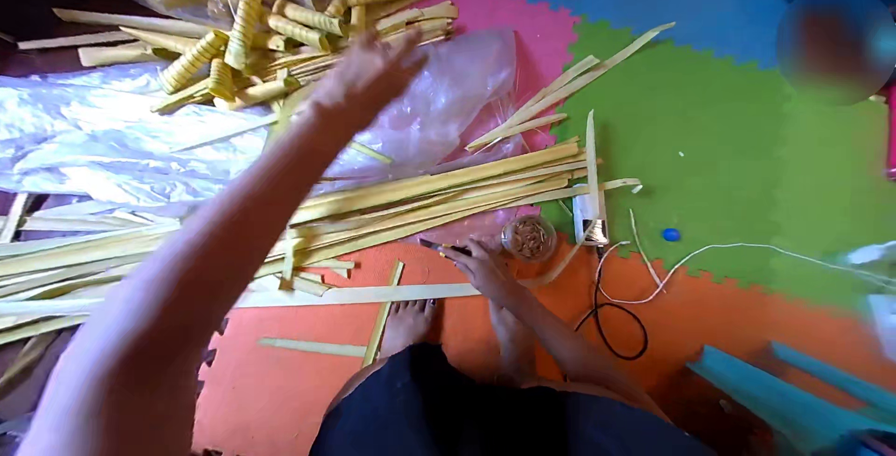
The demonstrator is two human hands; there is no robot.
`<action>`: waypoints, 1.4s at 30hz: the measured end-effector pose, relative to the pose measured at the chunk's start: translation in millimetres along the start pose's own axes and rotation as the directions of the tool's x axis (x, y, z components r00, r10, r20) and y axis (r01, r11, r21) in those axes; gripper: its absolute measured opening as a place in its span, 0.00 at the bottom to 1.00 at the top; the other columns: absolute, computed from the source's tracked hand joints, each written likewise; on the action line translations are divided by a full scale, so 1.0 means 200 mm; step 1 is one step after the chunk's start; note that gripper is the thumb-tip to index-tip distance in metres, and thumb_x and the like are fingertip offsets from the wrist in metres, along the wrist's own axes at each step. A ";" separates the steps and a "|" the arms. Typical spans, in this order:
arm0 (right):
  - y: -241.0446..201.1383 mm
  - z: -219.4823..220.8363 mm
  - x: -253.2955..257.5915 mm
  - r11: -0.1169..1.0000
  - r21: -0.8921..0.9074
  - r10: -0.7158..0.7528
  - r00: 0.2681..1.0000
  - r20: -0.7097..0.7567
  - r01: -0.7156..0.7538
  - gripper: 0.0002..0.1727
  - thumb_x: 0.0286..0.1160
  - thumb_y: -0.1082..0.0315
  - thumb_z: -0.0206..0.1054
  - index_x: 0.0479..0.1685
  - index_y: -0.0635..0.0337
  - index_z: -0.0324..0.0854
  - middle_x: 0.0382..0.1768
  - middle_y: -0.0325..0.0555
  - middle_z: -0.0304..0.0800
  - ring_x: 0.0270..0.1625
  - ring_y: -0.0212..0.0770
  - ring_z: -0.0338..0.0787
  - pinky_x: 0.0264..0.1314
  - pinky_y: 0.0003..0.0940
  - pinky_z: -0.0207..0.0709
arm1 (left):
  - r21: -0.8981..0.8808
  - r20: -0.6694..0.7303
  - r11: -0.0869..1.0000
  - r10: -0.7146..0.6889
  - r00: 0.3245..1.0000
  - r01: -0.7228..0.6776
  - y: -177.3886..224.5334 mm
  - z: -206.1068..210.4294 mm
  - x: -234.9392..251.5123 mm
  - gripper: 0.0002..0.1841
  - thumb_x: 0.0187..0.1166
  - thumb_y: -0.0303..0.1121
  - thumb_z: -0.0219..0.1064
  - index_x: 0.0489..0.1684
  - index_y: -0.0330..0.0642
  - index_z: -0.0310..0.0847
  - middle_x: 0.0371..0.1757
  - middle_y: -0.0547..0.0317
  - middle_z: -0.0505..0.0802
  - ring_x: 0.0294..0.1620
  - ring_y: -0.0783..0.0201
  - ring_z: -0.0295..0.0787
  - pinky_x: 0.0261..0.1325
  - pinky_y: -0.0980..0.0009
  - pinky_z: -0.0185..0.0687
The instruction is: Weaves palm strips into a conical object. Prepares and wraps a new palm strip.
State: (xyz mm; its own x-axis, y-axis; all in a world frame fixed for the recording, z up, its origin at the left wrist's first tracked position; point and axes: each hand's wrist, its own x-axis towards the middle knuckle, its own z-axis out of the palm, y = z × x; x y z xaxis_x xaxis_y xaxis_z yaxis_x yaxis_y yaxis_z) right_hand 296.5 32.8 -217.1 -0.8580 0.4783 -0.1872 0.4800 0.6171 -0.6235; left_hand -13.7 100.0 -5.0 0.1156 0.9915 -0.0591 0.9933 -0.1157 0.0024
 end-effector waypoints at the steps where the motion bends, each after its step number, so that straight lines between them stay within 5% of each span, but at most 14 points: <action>1: 0.02 0.04 0.01 1.000 -0.025 -0.012 1.000 0.029 0.013 0.23 0.83 0.68 0.63 0.75 0.41 0.84 0.64 0.65 0.87 0.65 0.66 0.86 0.67 0.61 0.79 | 0.004 0.029 0.997 0.074 0.997 -0.074 0.09 0.11 -0.01 0.30 0.78 0.11 0.60 0.84 0.36 0.70 0.89 0.35 0.66 0.83 0.30 0.69 0.82 0.29 0.56; 3: 0.05 0.04 -0.02 0.998 -0.036 -0.047 0.997 0.055 0.049 0.23 0.83 0.70 0.62 0.76 0.49 0.83 0.67 0.61 0.87 0.70 0.62 0.85 0.74 0.57 0.76 | -0.083 0.036 0.985 0.154 0.987 -0.151 0.27 0.35 -0.10 0.26 0.81 0.19 0.63 0.82 0.39 0.74 0.87 0.37 0.71 0.86 0.35 0.67 0.85 0.29 0.51; 6: 0.16 -0.08 -0.21 0.972 -0.097 -0.234 0.903 -0.360 0.214 0.14 0.76 0.70 0.64 0.52 0.57 0.94 0.46 0.49 0.97 0.50 0.48 0.96 0.56 0.45 0.89 | -0.320 -0.028 0.936 0.144 0.989 -0.145 0.52 0.77 -0.40 0.17 0.80 0.36 0.71 0.61 0.36 0.87 0.63 0.38 0.89 0.66 0.39 0.86 0.69 0.36 0.76; 9: 0.36 -0.41 -0.32 0.981 0.076 0.184 0.745 -0.641 -0.177 0.14 0.79 0.71 0.64 0.51 0.75 0.88 0.44 0.62 0.94 0.45 0.52 0.96 0.52 0.48 0.90 | -0.510 0.221 0.860 0.127 0.967 0.004 0.67 1.01 -0.68 0.26 0.77 0.49 0.73 0.58 0.31 0.86 0.55 0.36 0.91 0.60 0.36 0.88 0.60 0.36 0.79; 12: 0.56 -0.65 -0.30 0.715 0.240 0.681 0.577 -0.451 -0.657 0.31 0.78 0.58 0.73 0.69 0.75 0.73 0.50 0.70 0.87 0.52 0.66 0.89 0.59 0.63 0.80 | -0.501 0.464 0.859 0.165 0.870 0.105 0.75 1.14 -0.78 0.30 0.79 0.49 0.71 0.68 0.31 0.79 0.72 0.36 0.84 0.72 0.33 0.79 0.64 0.33 0.73; 14: 0.67 -0.67 -0.27 0.609 0.179 0.779 0.541 -0.316 -0.773 0.26 0.72 0.59 0.77 0.57 0.76 0.82 0.46 0.73 0.89 0.52 0.72 0.89 0.59 0.72 0.76 | -0.489 0.480 0.866 0.167 0.861 0.104 0.78 1.14 -0.77 0.21 0.85 0.40 0.64 0.63 0.29 0.83 0.73 0.35 0.83 0.73 0.33 0.79 0.65 0.34 0.73; 17: 0.71 -0.67 -0.31 0.636 0.267 0.756 0.514 -0.406 -0.724 0.17 0.79 0.65 0.70 0.48 0.77 0.84 0.38 0.71 0.90 0.43 0.68 0.91 0.52 0.71 0.79 | -0.505 0.491 0.852 0.156 0.857 0.134 0.81 1.08 -0.81 0.13 0.87 0.23 0.54 0.56 0.22 0.83 0.74 0.31 0.81 0.76 0.33 0.77 0.72 0.38 0.72; 21: 0.63 -0.77 -0.41 0.639 0.709 0.762 0.365 -0.534 -0.298 0.17 0.86 0.64 0.61 0.60 0.70 0.75 0.26 0.42 0.83 0.17 0.31 0.81 0.22 0.29 0.81 | -0.524 0.310 0.849 0.115 0.944 0.069 0.80 1.15 -0.92 0.12 0.84 0.27 0.60 0.47 0.27 0.87 0.69 0.37 0.87 0.71 0.37 0.83 0.73 0.41 0.75; 25: -0.25 -1.07 -0.33 0.270 0.963 0.947 0.184 -0.263 -0.013 0.11 0.94 0.72 0.41 0.62 0.63 0.64 0.38 0.39 0.68 0.29 0.21 0.71 0.39 0.12 0.70 | -0.563 0.539 0.774 0.077 0.839 0.291 0.77 1.07 -0.88 0.28 0.79 0.38 0.69 0.73 0.29 0.72 0.68 0.31 0.84 0.67 0.33 0.84 0.66 0.35 0.76; 30: -0.95 -1.31 -0.23 0.240 0.949 0.961 0.185 -0.203 -0.203 0.18 0.87 0.85 0.34 0.68 0.85 0.59 0.56 0.60 0.72 0.56 0.29 0.76 0.64 0.10 0.65 | -0.686 0.425 0.692 0.126 0.897 0.228 0.60 0.96 -1.02 0.14 0.86 0.32 0.61 0.54 0.30 0.86 0.43 0.35 0.93 0.46 0.35 0.93 0.52 0.36 0.83; 32: -0.96 -1.33 -0.24 0.248 0.942 0.958 0.205 -0.203 -0.226 0.16 0.84 0.88 0.36 0.62 0.87 0.64 0.53 0.60 0.75 0.55 0.28 0.77 0.62 0.09 0.66 | -0.458 0.596 0.799 -0.048 0.801 0.389 0.45 0.80 -1.10 0.13 0.87 0.33 0.61 0.51 0.33 0.90 0.46 0.34 0.94 0.51 0.33 0.92 0.55 0.32 0.81; 37: -0.21 -0.93 -0.38 0.393 0.904 0.736 0.532 -0.419 0.169 0.12 0.91 0.73 0.45 0.63 0.70 0.65 0.46 0.42 0.78 0.47 0.24 0.80 0.56 0.15 0.75 | 0.428 0.691 0.601 -0.699 0.184 0.674 0.30 0.54 -1.14 0.17 0.82 0.27 0.63 0.61 0.19 0.81 0.68 0.24 0.83 0.76 0.26 0.72 0.76 0.29 0.57; 39: -0.04 -0.66 -0.32 0.394 0.911 0.613 0.703 -0.361 0.123 0.12 0.89 0.70 0.55 0.61 0.67 0.71 0.40 0.39 0.88 0.39 0.29 0.89 0.47 0.26 0.85 | 0.044 0.666 0.724 -0.535 0.520 0.688 0.41 0.31 -1.00 0.29 0.74 0.35 0.77 0.67 0.21 0.79 0.69 0.22 0.82 0.76 0.24 0.72 0.77 0.26 0.57; 42: -0.25 -0.58 -0.20 0.447 0.894 0.303 0.934 -0.191 0.038 0.11 0.79 0.78 0.62 0.56 0.68 0.82 0.40 0.42 0.94 0.34 0.32 0.92 0.41 0.31 0.90 | -0.634 0.228 0.738 -0.108 0.968 0.232 0.63 0.29 -0.75 0.33 0.77 0.48 0.73 0.75 0.33 0.78 0.66 0.40 0.90 0.64 0.43 0.90 0.68 0.41 0.82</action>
State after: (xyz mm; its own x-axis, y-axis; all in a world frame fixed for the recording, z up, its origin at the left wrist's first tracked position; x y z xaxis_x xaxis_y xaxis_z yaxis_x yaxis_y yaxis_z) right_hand 327.8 54.7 -89.8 -0.6204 0.7531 -0.2189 0.0189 -0.2647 -0.9641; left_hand 94.2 -66.9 -54.6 0.0038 0.9585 -0.2850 0.7623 0.1817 0.6212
